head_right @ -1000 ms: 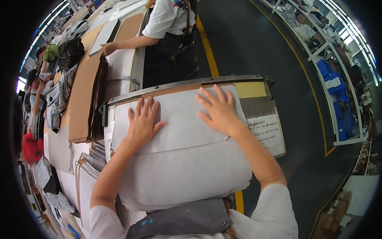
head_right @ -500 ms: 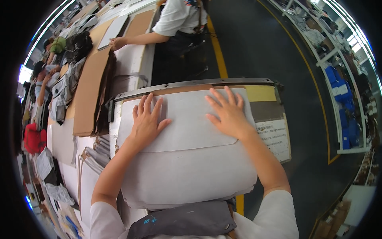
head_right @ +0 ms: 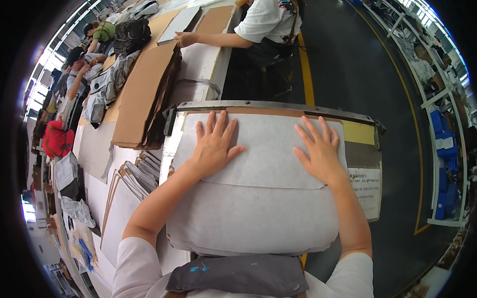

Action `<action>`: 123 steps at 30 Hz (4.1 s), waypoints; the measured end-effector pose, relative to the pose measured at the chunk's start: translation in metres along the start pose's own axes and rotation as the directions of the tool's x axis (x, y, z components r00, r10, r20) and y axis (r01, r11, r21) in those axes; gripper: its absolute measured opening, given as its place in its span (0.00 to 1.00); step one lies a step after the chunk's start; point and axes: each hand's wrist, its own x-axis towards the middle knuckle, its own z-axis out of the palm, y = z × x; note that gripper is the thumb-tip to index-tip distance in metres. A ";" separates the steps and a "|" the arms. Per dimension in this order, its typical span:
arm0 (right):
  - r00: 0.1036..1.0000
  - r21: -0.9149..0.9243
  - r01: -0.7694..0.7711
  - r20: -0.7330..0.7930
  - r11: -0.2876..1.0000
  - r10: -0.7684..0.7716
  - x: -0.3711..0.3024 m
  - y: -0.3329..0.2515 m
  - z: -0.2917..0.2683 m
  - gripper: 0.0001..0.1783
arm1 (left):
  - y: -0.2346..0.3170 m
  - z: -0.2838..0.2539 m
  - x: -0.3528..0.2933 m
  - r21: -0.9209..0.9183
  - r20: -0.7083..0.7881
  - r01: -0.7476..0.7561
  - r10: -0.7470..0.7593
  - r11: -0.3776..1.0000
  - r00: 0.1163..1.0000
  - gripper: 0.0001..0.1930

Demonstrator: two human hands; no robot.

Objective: Manually aligning and stacking leather panels and lining sheets using a table-mounted jig.

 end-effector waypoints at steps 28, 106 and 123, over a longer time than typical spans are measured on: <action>0.989 0.017 0.012 -0.148 1.000 -0.009 0.002 0.001 0.007 0.28 | 0.001 -0.004 -0.001 0.025 -0.104 -0.015 0.017 1.000 0.994 0.36; 0.971 0.304 0.049 -0.238 0.951 0.026 -0.016 -0.038 -0.124 0.07 | -0.034 -0.150 -0.045 -0.496 0.024 0.003 0.011 0.868 1.000 0.08; 0.997 -0.025 0.012 -0.079 1.000 -0.014 0.001 0.000 0.011 0.27 | 0.011 -0.004 0.005 0.017 0.046 -0.137 0.136 0.990 0.990 0.32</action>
